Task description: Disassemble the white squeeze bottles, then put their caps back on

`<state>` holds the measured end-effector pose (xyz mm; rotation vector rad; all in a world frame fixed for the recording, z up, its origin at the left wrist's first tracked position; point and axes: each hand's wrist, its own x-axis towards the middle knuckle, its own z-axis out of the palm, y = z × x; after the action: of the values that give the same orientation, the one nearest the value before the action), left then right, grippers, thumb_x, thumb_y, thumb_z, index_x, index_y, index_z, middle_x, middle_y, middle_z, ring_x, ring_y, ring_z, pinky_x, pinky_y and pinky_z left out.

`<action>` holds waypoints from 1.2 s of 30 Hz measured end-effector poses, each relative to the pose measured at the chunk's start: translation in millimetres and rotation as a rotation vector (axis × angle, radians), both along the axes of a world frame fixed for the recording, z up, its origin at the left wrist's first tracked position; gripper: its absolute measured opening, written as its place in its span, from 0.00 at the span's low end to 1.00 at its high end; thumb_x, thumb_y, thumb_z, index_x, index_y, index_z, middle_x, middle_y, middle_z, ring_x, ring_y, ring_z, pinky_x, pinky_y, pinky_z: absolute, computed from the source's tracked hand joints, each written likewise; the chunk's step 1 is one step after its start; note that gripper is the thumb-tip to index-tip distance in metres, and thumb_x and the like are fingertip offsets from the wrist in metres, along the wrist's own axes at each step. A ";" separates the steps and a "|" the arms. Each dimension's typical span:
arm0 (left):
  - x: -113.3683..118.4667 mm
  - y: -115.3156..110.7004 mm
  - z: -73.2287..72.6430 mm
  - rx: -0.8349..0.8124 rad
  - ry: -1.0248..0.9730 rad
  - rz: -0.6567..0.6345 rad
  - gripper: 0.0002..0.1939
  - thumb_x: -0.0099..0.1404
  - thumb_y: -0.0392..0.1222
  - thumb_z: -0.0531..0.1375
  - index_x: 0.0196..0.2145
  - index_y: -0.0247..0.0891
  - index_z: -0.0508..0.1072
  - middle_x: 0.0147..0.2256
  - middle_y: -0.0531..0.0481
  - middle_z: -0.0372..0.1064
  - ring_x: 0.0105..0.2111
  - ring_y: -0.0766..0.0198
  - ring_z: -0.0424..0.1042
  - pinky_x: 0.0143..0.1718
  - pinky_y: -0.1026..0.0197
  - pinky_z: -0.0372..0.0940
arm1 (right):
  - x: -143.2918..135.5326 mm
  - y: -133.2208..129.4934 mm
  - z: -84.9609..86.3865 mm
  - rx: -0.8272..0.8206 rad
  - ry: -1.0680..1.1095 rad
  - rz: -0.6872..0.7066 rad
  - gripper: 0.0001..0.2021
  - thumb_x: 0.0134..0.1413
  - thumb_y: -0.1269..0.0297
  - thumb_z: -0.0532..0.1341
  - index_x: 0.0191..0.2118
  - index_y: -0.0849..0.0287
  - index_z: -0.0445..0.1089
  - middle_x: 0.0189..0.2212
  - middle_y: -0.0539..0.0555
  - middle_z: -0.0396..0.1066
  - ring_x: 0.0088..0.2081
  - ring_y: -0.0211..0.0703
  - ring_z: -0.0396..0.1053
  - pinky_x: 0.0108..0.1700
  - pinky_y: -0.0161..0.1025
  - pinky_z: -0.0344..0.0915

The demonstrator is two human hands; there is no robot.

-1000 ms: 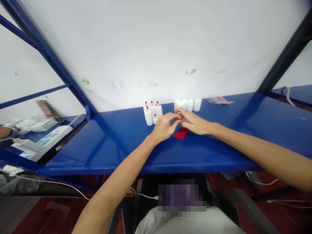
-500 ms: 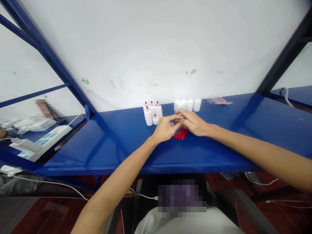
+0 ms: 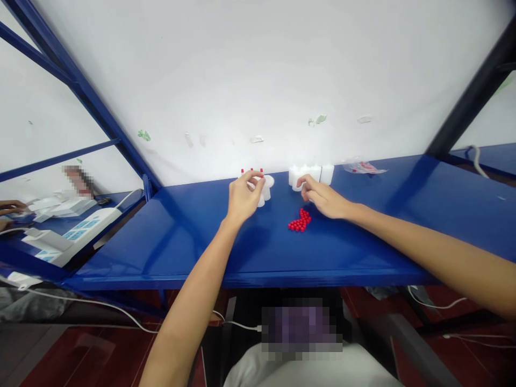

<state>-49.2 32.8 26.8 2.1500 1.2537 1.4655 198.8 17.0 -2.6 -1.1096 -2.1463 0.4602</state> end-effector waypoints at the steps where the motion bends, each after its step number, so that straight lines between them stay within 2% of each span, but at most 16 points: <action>1: -4.7 0.8 2.0 0.027 0.038 0.064 0.08 0.65 0.42 0.61 0.39 0.39 0.78 0.27 0.53 0.73 0.23 0.68 0.69 0.30 0.64 0.65 | 0.5 1.1 -0.4 -0.010 -0.014 -0.010 0.13 0.58 0.67 0.47 0.48 0.57 0.60 0.30 0.51 0.67 0.31 0.46 0.64 0.39 0.44 0.62; 3: -9.9 0.9 4.2 0.037 0.114 0.155 0.09 0.64 0.41 0.60 0.40 0.39 0.78 0.26 0.53 0.73 0.25 0.66 0.70 0.33 0.63 0.65 | 0.1 2.6 -1.0 -0.021 -0.031 -0.038 0.11 0.59 0.65 0.50 0.44 0.58 0.65 0.35 0.55 0.70 0.36 0.48 0.67 0.43 0.46 0.64; 6: -10.0 -0.7 3.9 -0.010 0.232 0.224 0.11 0.65 0.42 0.58 0.41 0.38 0.78 0.26 0.52 0.74 0.27 0.64 0.72 0.37 0.62 0.65 | -1.7 4.4 -2.0 -0.012 -0.041 -0.073 0.10 0.57 0.63 0.55 0.39 0.58 0.71 0.42 0.58 0.70 0.43 0.51 0.70 0.49 0.48 0.65; 9: -7.5 -1.3 1.2 -0.053 0.333 0.257 0.11 0.65 0.41 0.58 0.42 0.38 0.78 0.28 0.50 0.76 0.30 0.61 0.74 0.39 0.60 0.66 | -2.5 6.4 -4.1 -0.030 -0.074 -0.088 0.09 0.54 0.65 0.57 0.36 0.57 0.75 0.43 0.58 0.70 0.45 0.51 0.71 0.51 0.49 0.66; 16: -6.4 -1.6 -3.1 -0.073 0.459 0.320 0.13 0.66 0.40 0.58 0.44 0.38 0.79 0.31 0.44 0.78 0.34 0.53 0.77 0.41 0.55 0.67 | -3.4 8.0 -9.4 -0.010 -0.127 -0.148 0.09 0.53 0.66 0.59 0.39 0.57 0.73 0.44 0.58 0.73 0.48 0.54 0.70 0.53 0.51 0.65; 19: -7.0 -1.5 -3.3 -0.015 0.439 0.308 0.14 0.65 0.39 0.59 0.47 0.37 0.78 0.30 0.45 0.77 0.33 0.55 0.76 0.40 0.56 0.67 | -3.2 7.9 -10.9 -0.003 -0.166 -0.212 0.11 0.52 0.63 0.60 0.41 0.59 0.72 0.45 0.60 0.72 0.49 0.55 0.69 0.53 0.51 0.65; 22: -6.1 -1.6 -4.7 0.149 0.348 0.221 0.12 0.66 0.39 0.60 0.46 0.37 0.77 0.26 0.50 0.74 0.27 0.62 0.73 0.37 0.60 0.67 | -0.9 8.1 -11.7 -0.017 -0.222 -0.296 0.16 0.52 0.58 0.61 0.45 0.61 0.71 0.47 0.62 0.69 0.48 0.55 0.69 0.52 0.50 0.65; 25: -2.2 -3.2 -7.5 0.347 0.222 0.036 0.09 0.69 0.43 0.60 0.41 0.37 0.77 0.27 0.53 0.73 0.24 0.69 0.69 0.33 0.65 0.66 | 2.8 8.2 -11.8 -0.024 -0.316 -0.409 0.20 0.52 0.50 0.61 0.45 0.61 0.71 0.46 0.62 0.69 0.48 0.57 0.68 0.51 0.51 0.64; 27: 1.7 -4.8 -9.9 0.419 0.157 -0.070 0.09 0.69 0.45 0.60 0.40 0.37 0.77 0.29 0.52 0.73 0.24 0.71 0.69 0.32 0.66 0.66 | 5.2 7.7 -11.3 -0.015 -0.422 -0.497 0.23 0.52 0.45 0.59 0.42 0.61 0.71 0.45 0.64 0.69 0.49 0.62 0.67 0.49 0.54 0.62; 31: 10.2 -7.0 -15.8 0.389 0.082 -0.183 0.08 0.68 0.45 0.62 0.39 0.38 0.76 0.32 0.51 0.75 0.26 0.71 0.71 0.32 0.66 0.68 | 6.9 5.7 -8.3 0.006 -0.614 -0.553 0.23 0.56 0.45 0.53 0.35 0.62 0.72 0.43 0.67 0.72 0.50 0.67 0.65 0.47 0.58 0.59; 34: 16.9 -7.5 -22.4 0.303 0.052 -0.259 0.05 0.66 0.41 0.63 0.39 0.37 0.76 0.33 0.50 0.76 0.29 0.69 0.74 0.34 0.66 0.70 | 6.1 3.6 -4.0 -0.010 -0.661 -0.498 0.22 0.59 0.48 0.51 0.29 0.61 0.70 0.32 0.63 0.74 0.40 0.60 0.70 0.46 0.55 0.58; 36: 21.5 -7.4 -27.7 0.256 0.049 -0.311 0.05 0.65 0.37 0.64 0.40 0.37 0.76 0.34 0.49 0.77 0.32 0.68 0.75 0.35 0.65 0.72 | 5.4 2.2 -0.9 -0.016 -0.645 -0.472 0.22 0.59 0.48 0.51 0.27 0.61 0.70 0.28 0.62 0.74 0.33 0.55 0.71 0.42 0.50 0.59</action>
<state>-27.7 25.4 -0.9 2.4228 0.7303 1.5103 204.2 19.2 -3.5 -1.9021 -2.2735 -0.1235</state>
